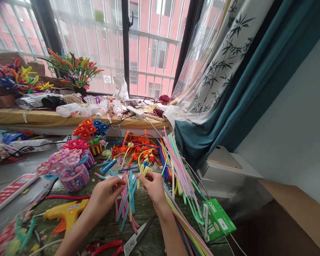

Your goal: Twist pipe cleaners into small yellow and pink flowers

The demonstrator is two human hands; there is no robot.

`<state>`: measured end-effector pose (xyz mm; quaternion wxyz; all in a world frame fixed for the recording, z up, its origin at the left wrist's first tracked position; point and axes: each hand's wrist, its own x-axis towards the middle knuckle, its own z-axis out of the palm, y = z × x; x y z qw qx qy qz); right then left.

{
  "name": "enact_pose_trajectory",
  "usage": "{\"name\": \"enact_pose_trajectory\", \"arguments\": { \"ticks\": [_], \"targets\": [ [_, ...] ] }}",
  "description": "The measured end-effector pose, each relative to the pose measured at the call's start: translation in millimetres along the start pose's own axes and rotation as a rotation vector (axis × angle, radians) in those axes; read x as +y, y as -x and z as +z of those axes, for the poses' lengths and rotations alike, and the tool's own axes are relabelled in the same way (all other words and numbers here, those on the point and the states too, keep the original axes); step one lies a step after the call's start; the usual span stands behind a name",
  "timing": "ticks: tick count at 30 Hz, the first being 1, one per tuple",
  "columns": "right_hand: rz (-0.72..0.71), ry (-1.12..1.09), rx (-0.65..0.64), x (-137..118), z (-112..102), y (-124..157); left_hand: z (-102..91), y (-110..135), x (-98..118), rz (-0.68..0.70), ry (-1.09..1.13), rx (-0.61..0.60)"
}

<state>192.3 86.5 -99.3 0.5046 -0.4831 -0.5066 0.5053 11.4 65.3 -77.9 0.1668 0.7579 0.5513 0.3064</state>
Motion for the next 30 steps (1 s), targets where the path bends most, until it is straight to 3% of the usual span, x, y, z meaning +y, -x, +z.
{"name": "enact_pose_trajectory", "arguments": {
  "ticks": [6,14,20,30],
  "targets": [
    [0.050,-0.017,0.003,6,0,-2,14.9,2,12,0.105,-0.301,-0.140],
    [0.073,0.031,-0.083,14,6,-4,16.8,-15,14,0.193,-0.571,-0.171],
    [0.163,0.094,-0.135,30,16,-5,14.9,-20,14,0.301,-0.653,-0.157],
    [0.303,0.058,-0.172,38,19,-7,-9.8,-15,6,0.390,-0.678,-0.036]
  ]
}}
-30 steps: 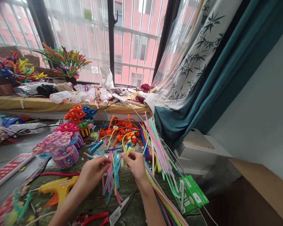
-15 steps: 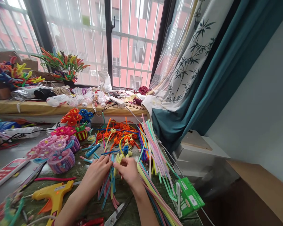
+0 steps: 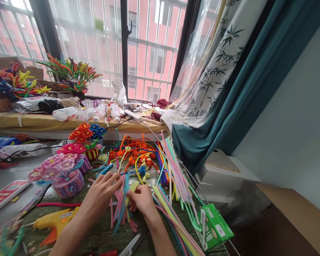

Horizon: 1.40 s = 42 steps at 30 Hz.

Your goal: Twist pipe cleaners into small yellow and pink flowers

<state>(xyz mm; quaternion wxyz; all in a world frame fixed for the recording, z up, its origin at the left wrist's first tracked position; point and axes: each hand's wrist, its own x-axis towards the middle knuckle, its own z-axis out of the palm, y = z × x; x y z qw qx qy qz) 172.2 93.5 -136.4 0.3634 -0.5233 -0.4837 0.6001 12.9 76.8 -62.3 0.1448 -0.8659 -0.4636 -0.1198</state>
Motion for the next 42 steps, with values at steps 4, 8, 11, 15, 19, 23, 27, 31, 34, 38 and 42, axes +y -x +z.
{"name": "enact_pose_trajectory", "arguments": {
  "ticks": [4,8,11,15,19,23,27,31,34,38,42],
  "targets": [
    [0.020,-0.018,-0.012,-1,0,1,-1.0,6,-8,0.003,0.018,0.063],
    [0.021,-0.016,0.000,-1,0,2,-7.1,12,-16,-0.035,0.047,0.101],
    [-0.012,-0.004,0.026,-2,-1,3,-15.8,17,-23,-0.105,0.028,0.105],
    [-0.113,0.020,0.084,-7,-5,5,-23.3,25,-30,-0.304,-0.074,0.195],
    [-0.226,0.024,0.117,-18,-8,11,-18.7,27,-28,-0.567,0.043,0.340],
    [-0.293,0.017,0.148,-26,-8,18,-10.3,26,-22,-0.524,0.186,0.359],
    [-0.346,0.047,0.195,-30,-7,23,-7.1,23,-14,-0.474,0.210,0.374],
    [-0.375,0.152,0.257,-32,-8,25,-6.9,22,-12,-0.470,0.204,0.392],
    [-0.381,0.211,0.307,-32,-8,26,-6.6,23,-13,-0.476,0.188,0.413],
    [-0.431,0.356,0.367,-33,-7,27,-6.7,23,-12,-0.448,0.168,0.409],
    [-0.522,0.598,0.475,-31,-6,26,-7.6,21,-7,-0.382,0.153,0.410]
  ]
}}
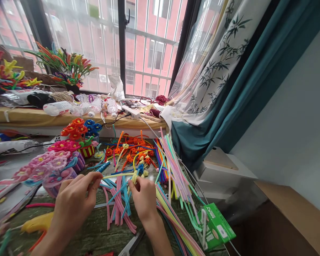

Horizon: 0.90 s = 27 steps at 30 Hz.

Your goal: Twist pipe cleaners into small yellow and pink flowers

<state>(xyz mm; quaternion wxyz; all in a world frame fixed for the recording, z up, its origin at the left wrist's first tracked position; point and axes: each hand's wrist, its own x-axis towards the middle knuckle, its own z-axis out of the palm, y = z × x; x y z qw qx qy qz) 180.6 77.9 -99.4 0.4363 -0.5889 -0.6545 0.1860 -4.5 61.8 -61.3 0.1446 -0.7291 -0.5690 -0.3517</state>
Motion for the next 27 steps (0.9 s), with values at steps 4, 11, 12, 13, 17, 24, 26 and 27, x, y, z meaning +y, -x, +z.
{"name": "enact_pose_trajectory", "arguments": {
  "ticks": [4,11,12,13,17,24,26,27],
  "targets": [
    [-0.035,0.140,0.026,3.1,0.8,1.8,0.2,0.4,2.0,0.045,0.048,-0.015],
    [-0.084,0.300,0.012,4.7,1.2,2.0,1.6,-0.2,-1.4,0.009,0.236,-0.127],
    [-0.089,0.317,0.007,4.4,1.1,2.1,2.5,-0.5,-1.7,0.002,0.265,-0.160],
    [-0.094,0.329,0.002,3.9,0.9,2.2,3.5,-0.6,-1.9,-0.005,0.292,-0.193],
    [-0.135,0.369,-0.021,0.8,-0.6,3.5,7.5,-0.6,-0.5,0.007,0.400,-0.330],
    [-0.214,0.335,-0.126,-2.6,1.2,5.9,9.1,0.9,6.7,-0.042,0.465,-0.473],
    [-0.184,0.252,-0.142,-2.8,1.8,5.4,9.1,0.5,6.8,-0.047,0.431,-0.497],
    [-0.163,0.195,-0.159,-3.0,1.9,4.9,8.9,0.1,6.6,-0.047,0.414,-0.505]
  ]
}}
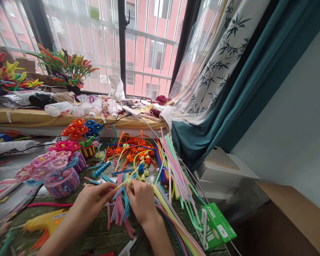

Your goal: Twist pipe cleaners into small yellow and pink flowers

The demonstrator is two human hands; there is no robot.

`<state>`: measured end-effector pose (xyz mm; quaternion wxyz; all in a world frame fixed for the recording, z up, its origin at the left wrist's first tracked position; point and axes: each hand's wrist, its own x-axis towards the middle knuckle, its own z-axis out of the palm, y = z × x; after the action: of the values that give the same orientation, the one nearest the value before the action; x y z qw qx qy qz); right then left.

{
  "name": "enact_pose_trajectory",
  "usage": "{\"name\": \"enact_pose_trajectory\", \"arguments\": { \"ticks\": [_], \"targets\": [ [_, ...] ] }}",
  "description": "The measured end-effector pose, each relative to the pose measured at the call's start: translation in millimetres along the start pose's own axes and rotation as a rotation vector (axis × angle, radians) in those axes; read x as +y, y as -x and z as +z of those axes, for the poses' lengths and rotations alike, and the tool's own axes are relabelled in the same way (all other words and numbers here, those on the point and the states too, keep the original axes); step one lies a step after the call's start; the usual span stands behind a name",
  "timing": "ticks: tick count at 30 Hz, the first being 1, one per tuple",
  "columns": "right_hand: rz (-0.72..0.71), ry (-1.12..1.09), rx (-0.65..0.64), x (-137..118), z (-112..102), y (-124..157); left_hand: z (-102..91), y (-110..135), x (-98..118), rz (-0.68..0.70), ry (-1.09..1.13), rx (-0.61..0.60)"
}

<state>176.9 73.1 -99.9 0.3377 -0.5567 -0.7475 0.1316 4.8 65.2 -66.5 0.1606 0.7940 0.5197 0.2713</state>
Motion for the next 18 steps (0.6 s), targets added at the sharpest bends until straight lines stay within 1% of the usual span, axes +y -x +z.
{"name": "enact_pose_trajectory", "arguments": {
  "ticks": [2,4,7,9,11,13,18],
  "targets": [
    [0.040,-0.146,-0.031,0,-1,-1,-1.3,-1,0,-0.003,-0.024,0.008],
    [0.093,-0.302,-0.055,1,-2,-2,-3.4,-1,-1,0.003,-0.035,0.065],
    [0.155,-0.450,-0.074,3,-4,-4,-6.7,-1,-3,0.039,-0.047,0.212],
    [0.169,-0.490,-0.097,5,-7,-4,-8.2,0,-5,0.085,-0.081,0.323],
    [0.171,-0.507,-0.101,6,-10,-4,-9.0,2,-7,0.136,-0.129,0.397],
    [0.164,-0.508,-0.078,7,-12,-4,-9.6,4,-8,0.177,-0.171,0.421],
    [0.181,-0.507,-0.016,11,-14,-5,-11.5,6,-9,0.241,-0.214,0.412]
  ]
}}
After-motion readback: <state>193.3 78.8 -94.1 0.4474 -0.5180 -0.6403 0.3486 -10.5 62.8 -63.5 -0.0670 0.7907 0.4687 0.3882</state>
